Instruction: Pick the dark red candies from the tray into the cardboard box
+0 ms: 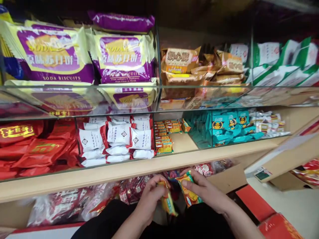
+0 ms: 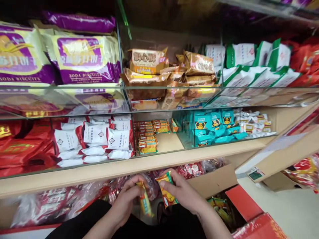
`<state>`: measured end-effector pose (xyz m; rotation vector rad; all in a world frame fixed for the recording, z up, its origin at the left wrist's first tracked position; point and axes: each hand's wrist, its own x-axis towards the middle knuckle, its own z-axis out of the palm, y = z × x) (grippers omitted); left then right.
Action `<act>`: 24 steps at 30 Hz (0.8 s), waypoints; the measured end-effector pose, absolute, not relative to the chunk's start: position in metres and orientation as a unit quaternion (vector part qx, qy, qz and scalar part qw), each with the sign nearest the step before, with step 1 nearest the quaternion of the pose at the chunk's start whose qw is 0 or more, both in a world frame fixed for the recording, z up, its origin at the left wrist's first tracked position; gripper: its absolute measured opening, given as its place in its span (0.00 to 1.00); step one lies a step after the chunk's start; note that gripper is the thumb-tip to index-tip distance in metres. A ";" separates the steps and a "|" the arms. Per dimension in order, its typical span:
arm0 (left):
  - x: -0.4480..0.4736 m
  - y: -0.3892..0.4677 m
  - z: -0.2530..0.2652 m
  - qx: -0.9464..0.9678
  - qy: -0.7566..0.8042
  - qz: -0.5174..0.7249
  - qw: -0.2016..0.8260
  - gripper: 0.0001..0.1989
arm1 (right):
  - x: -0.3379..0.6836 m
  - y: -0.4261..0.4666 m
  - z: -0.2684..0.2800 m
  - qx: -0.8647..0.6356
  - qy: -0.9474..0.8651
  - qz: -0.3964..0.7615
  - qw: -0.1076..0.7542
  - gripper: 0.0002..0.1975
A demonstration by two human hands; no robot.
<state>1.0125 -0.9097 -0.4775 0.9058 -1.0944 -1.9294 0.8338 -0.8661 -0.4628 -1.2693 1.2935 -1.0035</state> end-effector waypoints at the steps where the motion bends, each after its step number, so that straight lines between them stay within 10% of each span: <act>1: 1.015 -0.909 -0.478 0.356 -0.432 -0.747 0.359 0.05 | 0.838 -0.868 -0.464 -0.527 0.524 -0.424 0.518 0.15; 17: 0.999 -0.906 -0.490 0.359 -0.584 -0.665 0.297 0.08 | 0.843 -0.867 -0.470 -0.408 0.536 -0.587 0.450 0.17; 24: 1.002 -0.912 -0.486 0.330 -0.703 -0.543 0.320 0.06 | 0.827 -0.849 -0.456 -0.602 0.550 -0.416 0.403 0.16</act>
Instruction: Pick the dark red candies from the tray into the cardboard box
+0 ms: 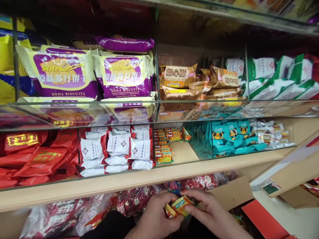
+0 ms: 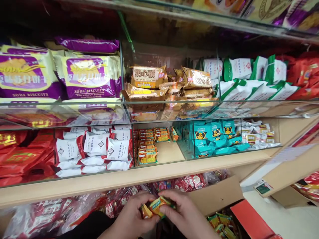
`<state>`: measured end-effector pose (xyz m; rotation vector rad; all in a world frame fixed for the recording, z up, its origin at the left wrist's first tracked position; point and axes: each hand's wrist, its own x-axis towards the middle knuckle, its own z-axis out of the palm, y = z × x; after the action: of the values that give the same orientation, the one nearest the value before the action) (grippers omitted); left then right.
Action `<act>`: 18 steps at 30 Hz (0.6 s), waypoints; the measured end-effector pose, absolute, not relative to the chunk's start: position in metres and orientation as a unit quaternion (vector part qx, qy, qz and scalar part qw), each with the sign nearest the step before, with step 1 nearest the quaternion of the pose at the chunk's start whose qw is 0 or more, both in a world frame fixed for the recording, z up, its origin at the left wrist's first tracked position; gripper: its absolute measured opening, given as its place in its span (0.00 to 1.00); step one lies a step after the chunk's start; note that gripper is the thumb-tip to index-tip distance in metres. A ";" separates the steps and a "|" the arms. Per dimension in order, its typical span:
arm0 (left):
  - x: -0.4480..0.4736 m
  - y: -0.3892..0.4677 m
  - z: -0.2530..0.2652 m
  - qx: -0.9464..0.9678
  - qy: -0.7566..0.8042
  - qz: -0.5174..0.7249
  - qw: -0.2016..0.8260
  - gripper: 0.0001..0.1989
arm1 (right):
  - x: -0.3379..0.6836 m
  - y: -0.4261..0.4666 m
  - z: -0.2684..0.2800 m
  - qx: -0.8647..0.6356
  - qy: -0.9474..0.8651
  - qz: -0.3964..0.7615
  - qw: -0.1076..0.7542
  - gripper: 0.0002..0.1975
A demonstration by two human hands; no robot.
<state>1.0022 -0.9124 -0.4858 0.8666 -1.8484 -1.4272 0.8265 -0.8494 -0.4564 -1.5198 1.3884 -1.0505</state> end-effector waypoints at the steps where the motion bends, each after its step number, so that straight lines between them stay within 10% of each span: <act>1: 1.002 -0.913 -0.488 0.328 -0.700 -0.540 0.332 0.10 | 0.821 -0.847 -0.448 -0.614 0.576 -0.401 0.362 0.13; 10: 0.983 -0.909 -0.519 0.337 -0.518 -0.687 0.382 0.19 | 0.787 -0.953 -0.371 -0.604 0.696 -0.383 0.059 0.10; 18: 0.975 -0.904 -0.529 0.347 -0.499 -0.701 0.372 0.21 | 0.787 -1.047 -0.409 -0.583 0.774 -0.237 0.062 0.09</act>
<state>0.9749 -0.9036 -0.5292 0.8904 -1.2800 -1.7974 0.7873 -1.0469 -0.4088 -1.7635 2.3404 -0.7168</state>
